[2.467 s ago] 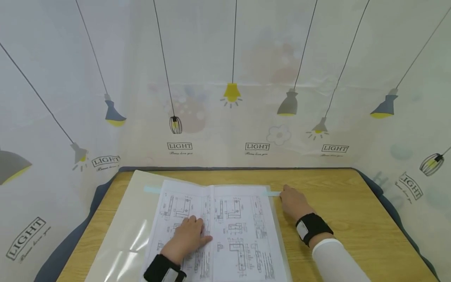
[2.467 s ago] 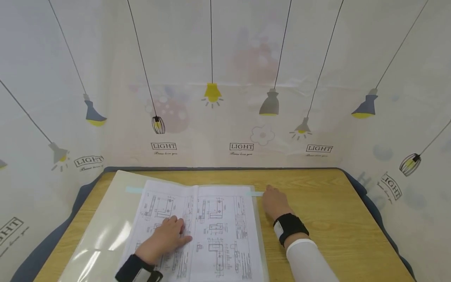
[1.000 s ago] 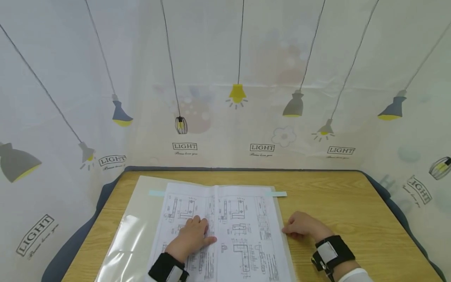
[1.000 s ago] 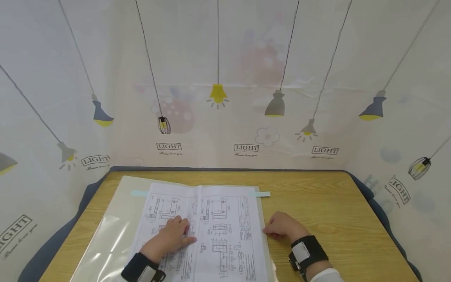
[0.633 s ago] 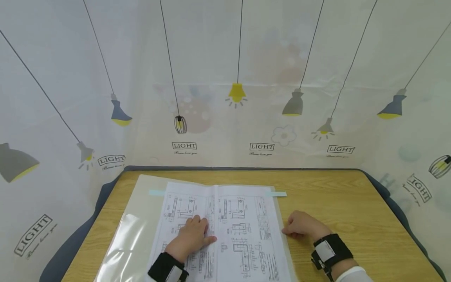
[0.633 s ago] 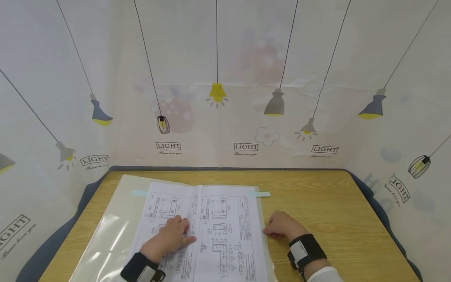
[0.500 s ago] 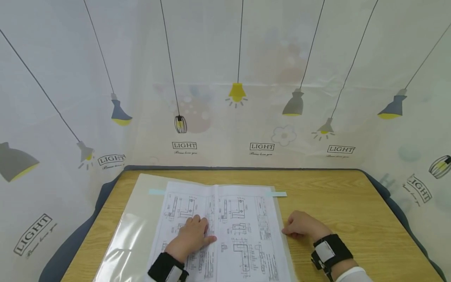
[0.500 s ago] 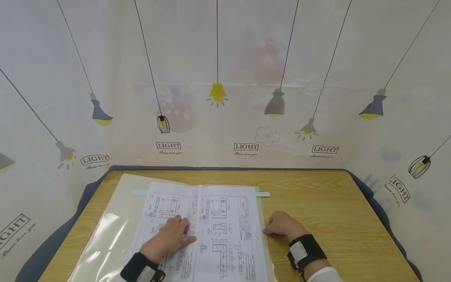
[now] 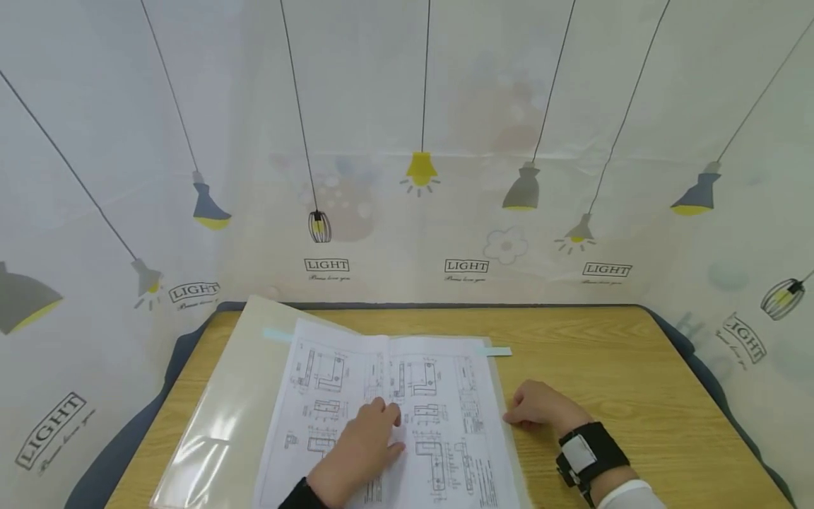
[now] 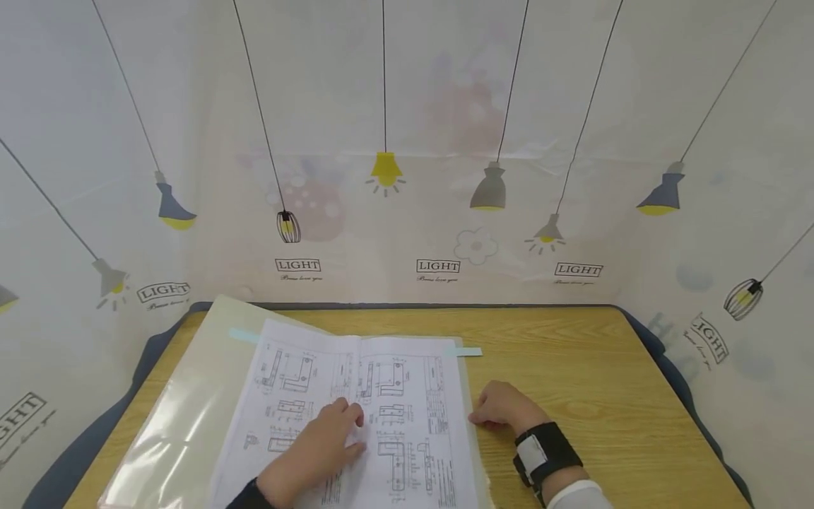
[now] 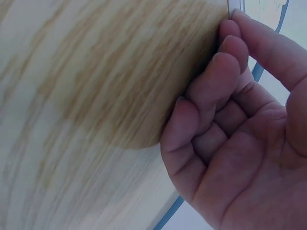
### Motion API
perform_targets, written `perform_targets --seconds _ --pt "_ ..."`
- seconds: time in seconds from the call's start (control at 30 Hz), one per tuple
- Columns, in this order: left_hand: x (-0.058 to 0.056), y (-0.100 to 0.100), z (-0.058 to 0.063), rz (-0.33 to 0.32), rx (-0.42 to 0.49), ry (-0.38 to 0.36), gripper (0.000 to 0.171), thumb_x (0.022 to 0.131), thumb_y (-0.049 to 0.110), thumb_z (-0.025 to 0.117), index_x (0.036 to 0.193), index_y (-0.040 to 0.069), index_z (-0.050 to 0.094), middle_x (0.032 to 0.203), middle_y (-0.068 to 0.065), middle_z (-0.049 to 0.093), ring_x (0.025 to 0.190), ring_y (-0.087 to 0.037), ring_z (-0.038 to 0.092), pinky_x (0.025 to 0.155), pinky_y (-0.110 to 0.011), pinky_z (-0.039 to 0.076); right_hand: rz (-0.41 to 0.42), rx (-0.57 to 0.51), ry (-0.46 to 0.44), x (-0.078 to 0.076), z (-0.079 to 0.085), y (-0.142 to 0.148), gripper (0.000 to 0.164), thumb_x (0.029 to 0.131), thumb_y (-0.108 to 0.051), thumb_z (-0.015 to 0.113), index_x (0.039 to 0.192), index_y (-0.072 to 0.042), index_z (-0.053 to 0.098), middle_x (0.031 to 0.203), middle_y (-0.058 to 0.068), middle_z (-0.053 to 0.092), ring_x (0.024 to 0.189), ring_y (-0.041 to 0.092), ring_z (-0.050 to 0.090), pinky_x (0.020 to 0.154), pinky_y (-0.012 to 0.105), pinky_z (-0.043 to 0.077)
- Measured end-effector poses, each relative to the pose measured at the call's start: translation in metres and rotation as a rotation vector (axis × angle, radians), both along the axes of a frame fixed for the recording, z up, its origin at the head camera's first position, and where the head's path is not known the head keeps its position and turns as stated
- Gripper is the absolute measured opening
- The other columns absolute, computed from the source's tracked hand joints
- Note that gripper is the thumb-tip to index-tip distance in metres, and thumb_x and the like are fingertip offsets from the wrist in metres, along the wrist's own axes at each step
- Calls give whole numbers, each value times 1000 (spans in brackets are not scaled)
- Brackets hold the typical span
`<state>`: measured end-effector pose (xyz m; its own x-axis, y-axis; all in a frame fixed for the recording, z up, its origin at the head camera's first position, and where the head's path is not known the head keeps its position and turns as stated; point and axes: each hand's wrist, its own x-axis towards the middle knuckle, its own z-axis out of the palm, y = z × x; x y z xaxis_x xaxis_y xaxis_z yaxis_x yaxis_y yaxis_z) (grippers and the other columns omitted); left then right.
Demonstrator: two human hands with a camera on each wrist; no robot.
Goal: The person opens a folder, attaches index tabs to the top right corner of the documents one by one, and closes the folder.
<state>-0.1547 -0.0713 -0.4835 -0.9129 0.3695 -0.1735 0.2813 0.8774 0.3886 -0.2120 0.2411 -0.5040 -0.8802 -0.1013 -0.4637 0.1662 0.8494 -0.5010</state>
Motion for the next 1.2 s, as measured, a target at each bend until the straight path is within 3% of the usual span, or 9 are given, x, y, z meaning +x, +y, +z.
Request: perform_targets --seconds 0.2,0.33,0.53,0.87,1.2 --pt "30 36 -1 -227 -89 84 62 78 52 70 127 17 54 110 2 54 95 -13 51 77 -29 50 -4 0 0 2 2 -1 20 79 -18 73 65 -7 63 57 1 54 55 14 50 52 24 38" --pt "43 48 -11 -303 -135 139 73 76 68 60 129 18 54 122 0 54 109 -18 52 79 -32 53 -2 -2 -1 3 4 -1 20 79 -18 73 66 -7 63 57 1 54 55 14 50 53 24 37" --pt "51 49 -24 -311 -140 179 76 78 78 46 126 20 55 123 1 53 112 -18 50 77 -33 53 8 -1 0 3 2 0 20 80 -18 73 65 -7 64 58 1 55 55 14 51 53 25 38" --pt "48 43 -22 -329 -89 110 74 77 78 47 123 21 58 123 1 52 114 -18 50 80 -35 52 9 -3 -1 0 -1 2 20 80 -18 73 65 -8 63 57 0 54 55 14 50 53 24 38" --pt "47 42 -22 -296 -45 72 76 74 78 52 125 21 57 129 -1 51 119 -21 47 81 -39 53 11 -4 0 -2 -2 1 22 79 -18 74 63 -8 63 56 -1 53 53 13 49 51 23 38"
